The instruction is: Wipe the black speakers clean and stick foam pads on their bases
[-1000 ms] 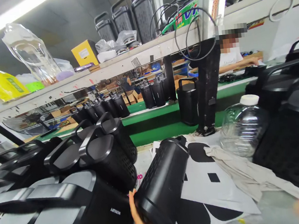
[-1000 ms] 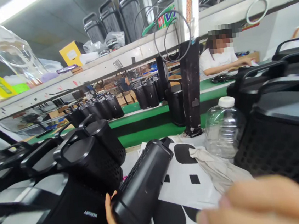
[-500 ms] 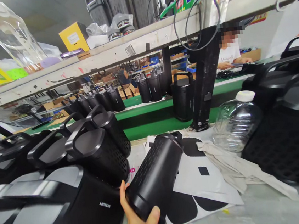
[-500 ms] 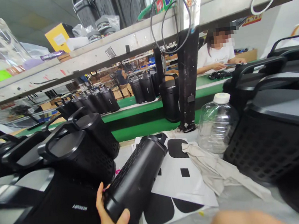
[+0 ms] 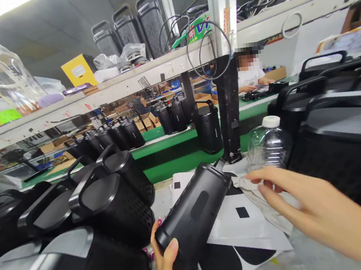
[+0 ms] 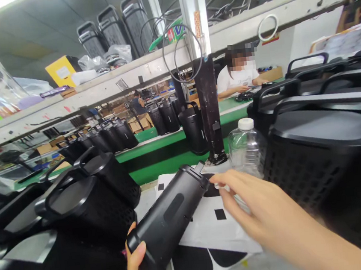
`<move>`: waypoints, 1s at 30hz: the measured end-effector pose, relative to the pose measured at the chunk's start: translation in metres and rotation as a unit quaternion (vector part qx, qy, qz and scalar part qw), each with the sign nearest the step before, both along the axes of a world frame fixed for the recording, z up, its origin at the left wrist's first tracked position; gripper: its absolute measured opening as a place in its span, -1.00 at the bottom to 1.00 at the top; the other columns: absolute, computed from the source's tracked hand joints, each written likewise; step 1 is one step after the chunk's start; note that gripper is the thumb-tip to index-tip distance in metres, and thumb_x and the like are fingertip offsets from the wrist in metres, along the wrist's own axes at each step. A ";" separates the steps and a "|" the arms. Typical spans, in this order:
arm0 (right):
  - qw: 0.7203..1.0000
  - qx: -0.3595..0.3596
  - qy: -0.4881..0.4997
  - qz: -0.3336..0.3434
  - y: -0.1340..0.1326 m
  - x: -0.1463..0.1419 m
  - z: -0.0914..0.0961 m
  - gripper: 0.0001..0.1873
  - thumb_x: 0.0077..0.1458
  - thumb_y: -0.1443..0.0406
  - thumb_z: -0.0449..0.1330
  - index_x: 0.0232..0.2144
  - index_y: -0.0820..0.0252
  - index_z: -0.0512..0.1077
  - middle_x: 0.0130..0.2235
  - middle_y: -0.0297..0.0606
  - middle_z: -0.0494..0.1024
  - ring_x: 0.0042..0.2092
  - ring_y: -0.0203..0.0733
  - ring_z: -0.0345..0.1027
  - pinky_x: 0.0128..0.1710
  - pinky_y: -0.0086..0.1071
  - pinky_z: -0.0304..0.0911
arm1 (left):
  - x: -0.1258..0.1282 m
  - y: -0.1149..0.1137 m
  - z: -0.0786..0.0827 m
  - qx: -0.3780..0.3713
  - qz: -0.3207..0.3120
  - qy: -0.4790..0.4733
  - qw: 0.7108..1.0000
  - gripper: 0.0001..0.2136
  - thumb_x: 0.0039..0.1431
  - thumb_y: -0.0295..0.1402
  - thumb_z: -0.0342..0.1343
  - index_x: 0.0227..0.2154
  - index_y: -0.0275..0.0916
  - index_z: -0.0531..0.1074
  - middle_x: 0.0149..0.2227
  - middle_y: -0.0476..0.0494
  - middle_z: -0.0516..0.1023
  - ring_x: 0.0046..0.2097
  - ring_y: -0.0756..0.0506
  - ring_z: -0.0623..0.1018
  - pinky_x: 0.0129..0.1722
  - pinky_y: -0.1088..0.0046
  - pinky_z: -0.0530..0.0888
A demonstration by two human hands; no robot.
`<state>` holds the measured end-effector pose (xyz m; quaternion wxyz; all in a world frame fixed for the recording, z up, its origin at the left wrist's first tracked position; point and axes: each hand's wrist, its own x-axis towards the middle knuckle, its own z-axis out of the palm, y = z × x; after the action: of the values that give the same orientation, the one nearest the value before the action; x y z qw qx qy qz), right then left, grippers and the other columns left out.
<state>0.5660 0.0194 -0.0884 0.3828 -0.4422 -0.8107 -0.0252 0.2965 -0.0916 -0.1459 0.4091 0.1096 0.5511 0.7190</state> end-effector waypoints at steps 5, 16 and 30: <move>0.997 0.004 -0.044 -0.060 0.047 0.006 -0.091 -0.29 0.30 -0.07 -0.25 -0.24 0.19 0.58 -0.30 0.02 0.61 -0.37 0.14 0.49 -0.47 -0.04 0.39 | 0.005 0.006 0.009 -0.002 0.013 -0.062 0.998 -0.20 -0.06 -0.24 0.32 0.26 0.11 0.12 0.17 -0.12 0.41 0.01 -0.27 0.58 0.06 0.18 0.51; 0.980 0.099 -0.024 0.170 0.040 -0.094 -0.038 -0.48 0.39 0.08 -0.13 0.17 0.23 0.35 0.20 -0.05 0.43 0.25 0.04 0.23 0.19 0.02 0.18 | -0.007 -0.003 0.007 -0.008 -0.036 -0.061 0.997 -0.25 0.09 -0.28 0.28 0.30 0.07 0.06 0.14 -0.17 0.49 0.05 -0.19 0.58 0.10 0.23 0.48; 0.982 -0.081 0.168 0.019 0.064 -0.056 -0.026 -0.49 0.30 0.00 -0.03 -0.01 0.16 0.53 0.10 -0.09 0.52 0.18 0.14 0.33 0.22 0.11 0.16 | -0.004 -0.012 0.013 0.003 -0.029 0.015 0.999 -0.09 -0.24 -0.19 0.40 0.24 0.08 0.14 0.19 -0.15 0.39 0.09 -0.30 0.53 0.03 0.23 0.51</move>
<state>0.5102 0.0832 -0.1146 0.4772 -0.4542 -0.7423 0.1226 0.2923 -0.1031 -0.1328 0.4211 0.1376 0.5517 0.7067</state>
